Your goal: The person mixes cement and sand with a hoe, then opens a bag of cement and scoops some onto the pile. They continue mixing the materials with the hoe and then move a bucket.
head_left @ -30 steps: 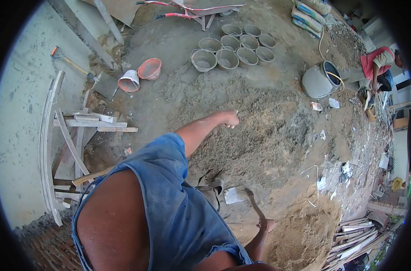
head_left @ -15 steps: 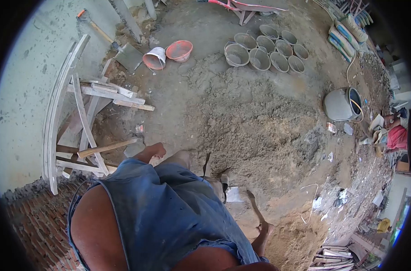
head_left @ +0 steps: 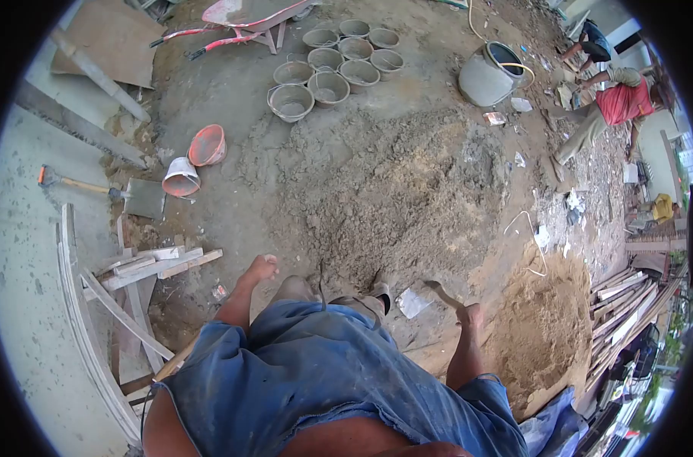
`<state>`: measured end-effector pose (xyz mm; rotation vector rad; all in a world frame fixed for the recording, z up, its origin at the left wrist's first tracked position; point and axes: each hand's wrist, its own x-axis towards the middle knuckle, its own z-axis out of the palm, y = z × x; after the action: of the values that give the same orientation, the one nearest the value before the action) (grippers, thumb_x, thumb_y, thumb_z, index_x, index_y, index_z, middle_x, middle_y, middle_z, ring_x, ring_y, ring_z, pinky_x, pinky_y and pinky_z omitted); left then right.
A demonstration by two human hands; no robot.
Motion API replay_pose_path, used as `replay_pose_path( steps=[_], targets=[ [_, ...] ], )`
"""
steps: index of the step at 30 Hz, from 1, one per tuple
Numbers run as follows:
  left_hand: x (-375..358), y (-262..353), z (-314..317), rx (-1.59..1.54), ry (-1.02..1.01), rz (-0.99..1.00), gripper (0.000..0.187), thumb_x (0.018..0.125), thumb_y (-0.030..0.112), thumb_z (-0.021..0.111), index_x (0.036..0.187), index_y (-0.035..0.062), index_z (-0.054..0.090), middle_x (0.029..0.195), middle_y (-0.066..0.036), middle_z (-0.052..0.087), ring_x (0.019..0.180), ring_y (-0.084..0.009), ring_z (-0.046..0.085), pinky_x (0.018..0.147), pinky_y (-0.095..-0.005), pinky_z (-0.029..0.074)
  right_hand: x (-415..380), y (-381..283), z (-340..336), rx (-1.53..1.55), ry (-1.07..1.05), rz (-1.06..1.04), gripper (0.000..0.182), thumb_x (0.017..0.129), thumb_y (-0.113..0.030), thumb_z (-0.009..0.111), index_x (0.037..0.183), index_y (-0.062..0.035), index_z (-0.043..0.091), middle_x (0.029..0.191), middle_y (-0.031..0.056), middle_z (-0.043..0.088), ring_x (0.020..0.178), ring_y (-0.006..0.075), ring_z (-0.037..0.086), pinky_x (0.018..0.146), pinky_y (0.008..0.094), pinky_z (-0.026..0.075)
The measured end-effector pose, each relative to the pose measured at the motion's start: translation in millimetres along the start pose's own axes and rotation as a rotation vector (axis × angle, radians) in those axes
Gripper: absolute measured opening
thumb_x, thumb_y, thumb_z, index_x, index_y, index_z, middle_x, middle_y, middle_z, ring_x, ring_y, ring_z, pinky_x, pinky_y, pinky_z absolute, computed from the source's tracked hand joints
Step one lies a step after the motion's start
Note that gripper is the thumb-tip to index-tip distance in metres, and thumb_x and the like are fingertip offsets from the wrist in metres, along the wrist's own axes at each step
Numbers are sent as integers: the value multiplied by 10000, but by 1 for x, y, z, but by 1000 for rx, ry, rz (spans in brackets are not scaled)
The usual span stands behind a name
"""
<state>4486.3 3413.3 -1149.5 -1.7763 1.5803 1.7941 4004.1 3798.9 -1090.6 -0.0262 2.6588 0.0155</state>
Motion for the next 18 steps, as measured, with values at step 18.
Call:
replay_pose_path(
  steps=[18],
  targets=[
    [34, -23, -1, -17, -135, -96, 385, 783, 70, 489, 1165, 26, 476, 808, -112, 630, 531, -161, 567, 394, -264, 395, -30, -8, -23, 167, 129, 98, 194, 704, -78, 593, 870, -20, 675, 943, 208, 638, 910, 328, 629, 746, 395, 526]
  ],
)
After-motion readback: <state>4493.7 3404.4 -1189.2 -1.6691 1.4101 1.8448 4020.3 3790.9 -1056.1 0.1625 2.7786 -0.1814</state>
